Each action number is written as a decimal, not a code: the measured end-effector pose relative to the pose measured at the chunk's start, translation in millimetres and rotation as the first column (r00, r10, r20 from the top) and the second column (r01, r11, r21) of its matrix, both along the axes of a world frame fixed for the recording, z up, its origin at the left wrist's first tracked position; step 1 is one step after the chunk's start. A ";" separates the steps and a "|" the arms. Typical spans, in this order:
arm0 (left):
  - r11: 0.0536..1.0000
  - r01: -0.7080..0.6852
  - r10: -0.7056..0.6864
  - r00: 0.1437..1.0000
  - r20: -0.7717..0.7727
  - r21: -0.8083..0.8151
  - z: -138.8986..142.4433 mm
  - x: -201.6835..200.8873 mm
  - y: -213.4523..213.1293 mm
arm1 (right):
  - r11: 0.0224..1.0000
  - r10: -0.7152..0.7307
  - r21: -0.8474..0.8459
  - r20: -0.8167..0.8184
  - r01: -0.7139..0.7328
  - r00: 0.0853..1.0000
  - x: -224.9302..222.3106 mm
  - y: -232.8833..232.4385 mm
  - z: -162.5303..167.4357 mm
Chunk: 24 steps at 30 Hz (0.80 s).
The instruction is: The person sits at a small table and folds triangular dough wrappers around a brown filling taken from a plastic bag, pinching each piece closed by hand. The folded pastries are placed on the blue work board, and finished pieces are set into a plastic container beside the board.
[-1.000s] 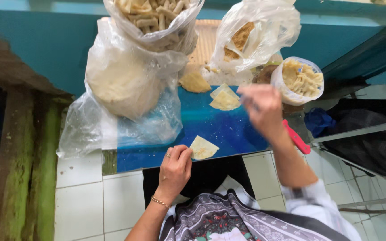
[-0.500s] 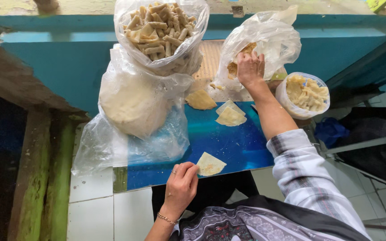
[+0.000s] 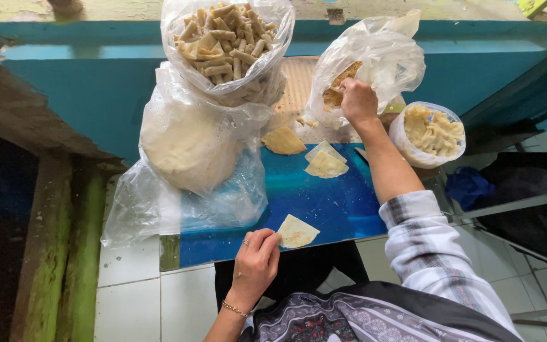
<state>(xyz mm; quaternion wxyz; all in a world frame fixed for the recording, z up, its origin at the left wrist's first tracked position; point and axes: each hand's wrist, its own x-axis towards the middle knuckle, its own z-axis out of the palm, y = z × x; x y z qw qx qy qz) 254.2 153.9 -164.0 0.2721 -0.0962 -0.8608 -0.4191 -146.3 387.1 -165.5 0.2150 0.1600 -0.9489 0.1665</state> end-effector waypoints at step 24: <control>0.999 -0.018 0.017 0.999 0.027 0.036 14.4 2.4 -1.7 | 0.819 0.513 -0.361 0.114 -0.446 0.851 323.3 5.1 38.6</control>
